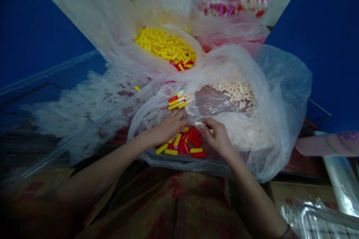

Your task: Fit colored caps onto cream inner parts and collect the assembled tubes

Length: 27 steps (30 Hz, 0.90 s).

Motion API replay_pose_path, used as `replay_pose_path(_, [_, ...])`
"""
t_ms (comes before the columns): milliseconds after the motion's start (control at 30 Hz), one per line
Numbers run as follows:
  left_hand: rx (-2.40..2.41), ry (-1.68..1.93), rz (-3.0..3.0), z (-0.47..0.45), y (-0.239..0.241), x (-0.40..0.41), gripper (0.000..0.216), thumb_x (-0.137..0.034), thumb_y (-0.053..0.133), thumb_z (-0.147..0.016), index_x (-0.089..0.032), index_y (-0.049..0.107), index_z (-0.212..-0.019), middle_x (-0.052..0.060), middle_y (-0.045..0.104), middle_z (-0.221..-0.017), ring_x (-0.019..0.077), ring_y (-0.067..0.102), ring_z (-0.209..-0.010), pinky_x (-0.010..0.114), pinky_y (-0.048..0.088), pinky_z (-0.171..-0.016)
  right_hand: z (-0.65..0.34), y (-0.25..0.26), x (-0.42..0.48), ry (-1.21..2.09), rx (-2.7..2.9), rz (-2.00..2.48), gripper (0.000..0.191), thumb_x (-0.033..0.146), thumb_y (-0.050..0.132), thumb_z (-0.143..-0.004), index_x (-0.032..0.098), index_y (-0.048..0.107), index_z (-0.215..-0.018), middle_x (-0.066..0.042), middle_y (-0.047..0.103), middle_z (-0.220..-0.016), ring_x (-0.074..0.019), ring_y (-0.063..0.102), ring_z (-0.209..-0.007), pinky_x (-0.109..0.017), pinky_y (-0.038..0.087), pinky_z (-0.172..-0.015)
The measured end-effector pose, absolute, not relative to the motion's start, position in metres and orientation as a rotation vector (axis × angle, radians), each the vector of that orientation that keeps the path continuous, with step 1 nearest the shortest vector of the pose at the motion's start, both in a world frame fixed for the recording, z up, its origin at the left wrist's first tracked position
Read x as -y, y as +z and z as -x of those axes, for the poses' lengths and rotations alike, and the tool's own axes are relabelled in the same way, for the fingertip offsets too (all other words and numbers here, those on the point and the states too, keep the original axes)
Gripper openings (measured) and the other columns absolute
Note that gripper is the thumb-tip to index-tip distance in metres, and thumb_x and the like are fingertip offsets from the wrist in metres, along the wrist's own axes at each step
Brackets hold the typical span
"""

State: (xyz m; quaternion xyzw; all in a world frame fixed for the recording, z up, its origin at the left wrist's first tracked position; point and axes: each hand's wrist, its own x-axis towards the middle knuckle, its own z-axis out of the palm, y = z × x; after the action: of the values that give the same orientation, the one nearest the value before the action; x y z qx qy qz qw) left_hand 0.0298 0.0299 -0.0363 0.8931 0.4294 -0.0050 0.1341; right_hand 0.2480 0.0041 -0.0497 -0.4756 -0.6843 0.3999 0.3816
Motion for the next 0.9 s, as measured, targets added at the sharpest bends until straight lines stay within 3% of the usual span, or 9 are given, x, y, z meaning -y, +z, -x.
replay_pose_path(100, [-1.247, 0.106, -2.556, -0.034, -0.034, -0.030, 0.012, -0.016, 0.049, -0.089, -0.014, 0.057, -0.099, 0.014, 0.050, -0.120, 0.0274, 0.043, -0.119, 0.042, 0.039, -0.102, -0.244, -0.046, 0.000, 0.813, 1.935, 1.185, 0.018, 0.028, 0.049, -0.093, 0.020, 0.066, -0.094, -0.006, 0.067, -0.086, -0.0192, 0.063, -0.082, -0.030, 0.049, -0.072])
replay_pose_path(267, [-1.253, 0.222, -2.301, -0.039, -0.023, -0.026, 0.006, -0.019, 0.044, -0.090, -0.017, 0.049, -0.093, 0.009, 0.056, -0.094, 0.0232, 0.056, -0.089, 0.035, 0.046, -0.078, -0.241, -0.047, 0.002, 0.582, 2.070, 1.132, 0.022, 0.018, 0.043, -0.093, 0.020, 0.064, -0.101, -0.006, 0.061, -0.083, -0.0188, 0.059, -0.081, -0.029, 0.049, -0.071])
replay_pose_path(500, [-1.141, 0.384, -2.157, -0.038, -0.014, -0.017, 0.006, -0.020, 0.039, -0.090, -0.019, 0.044, -0.092, 0.007, 0.057, -0.093, 0.0221, 0.057, -0.090, 0.034, 0.043, -0.079, -0.245, -0.047, 0.001, 0.405, 2.146, 1.027, 0.027, 0.008, 0.043, -0.089, 0.017, 0.063, -0.103, -0.007, 0.062, -0.086, -0.0191, 0.057, -0.082, -0.029, 0.048, -0.071])
replay_pose_path(733, [-1.091, 0.433, -2.107, -0.037, -0.015, -0.013, 0.004, -0.020, 0.037, -0.090, -0.020, 0.041, -0.089, 0.004, 0.055, -0.085, 0.0200, 0.056, -0.082, 0.031, 0.041, -0.071, -0.246, -0.040, 0.002, 0.443, 2.118, 1.021, 0.027, 0.005, 0.044, -0.086, 0.018, 0.062, -0.102, -0.005, 0.062, -0.082, -0.0172, 0.058, -0.077, -0.028, 0.048, -0.067])
replay_pose_path(900, [-1.119, 0.436, -2.125, -0.040, -0.015, -0.009, 0.010, -0.013, 0.040, -0.087, -0.019, 0.044, -0.093, 0.004, 0.058, -0.089, 0.0198, 0.057, -0.085, 0.030, 0.041, -0.074, -0.243, -0.038, 0.004, 0.363, 2.152, 1.001, 0.028, 0.005, 0.043, -0.085, 0.018, 0.062, -0.101, -0.006, 0.062, -0.082, -0.0184, 0.058, -0.078, -0.029, 0.048, -0.069])
